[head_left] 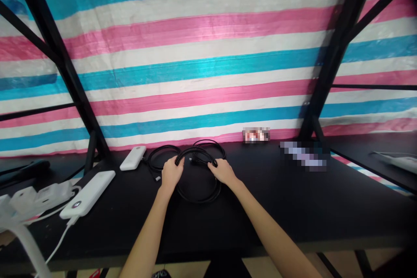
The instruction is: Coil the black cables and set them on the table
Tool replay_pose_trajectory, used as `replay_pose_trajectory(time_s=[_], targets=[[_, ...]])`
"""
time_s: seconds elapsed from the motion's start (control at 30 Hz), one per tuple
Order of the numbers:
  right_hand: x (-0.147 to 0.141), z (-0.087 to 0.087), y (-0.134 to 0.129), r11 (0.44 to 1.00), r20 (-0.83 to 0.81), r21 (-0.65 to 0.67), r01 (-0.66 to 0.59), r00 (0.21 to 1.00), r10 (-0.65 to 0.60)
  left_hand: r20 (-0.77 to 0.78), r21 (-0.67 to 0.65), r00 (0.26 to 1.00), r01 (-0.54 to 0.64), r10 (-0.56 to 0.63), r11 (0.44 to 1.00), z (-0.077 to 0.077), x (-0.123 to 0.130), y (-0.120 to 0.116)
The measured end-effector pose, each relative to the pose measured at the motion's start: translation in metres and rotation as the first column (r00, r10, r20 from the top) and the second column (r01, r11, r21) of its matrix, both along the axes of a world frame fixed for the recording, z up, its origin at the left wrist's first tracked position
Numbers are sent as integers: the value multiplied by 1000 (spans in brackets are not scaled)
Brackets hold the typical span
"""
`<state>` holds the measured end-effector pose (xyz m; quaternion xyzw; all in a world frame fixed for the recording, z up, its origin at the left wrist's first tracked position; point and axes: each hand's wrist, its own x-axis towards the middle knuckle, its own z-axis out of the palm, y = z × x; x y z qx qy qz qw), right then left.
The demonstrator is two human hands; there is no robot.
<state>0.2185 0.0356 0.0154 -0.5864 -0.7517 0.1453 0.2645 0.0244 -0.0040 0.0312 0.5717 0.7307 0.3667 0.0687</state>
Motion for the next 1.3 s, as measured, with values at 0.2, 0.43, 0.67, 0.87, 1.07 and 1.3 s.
replay_pose_trajectory(time_s=[0.2,0.43,0.67,0.87,1.07,1.3], targets=[[0,0,0,1000,13,-5,-12,1000,12,7,-21,1000,-5,5,1000,-1,-1,0],[0,3,-2,999,13,-36,-14,1000,15,3,-33,1000,-5,5,999,0,0,0],[0,5,-3,998,30,-55,-13,999,15,-11,-72,1000,-24,23,997,4,2,-3],[1,5,-3,998,25,-54,-17,1000,18,-16,-61,1000,-25,24,998,3,2,-3],[0,4,-3,999,35,-47,-24,999,26,-17,-70,1000,-26,25,997,5,3,-4],[1,4,-3,998,41,-48,-29,999,30,-31,-109,999,-34,31,993,7,3,-5]])
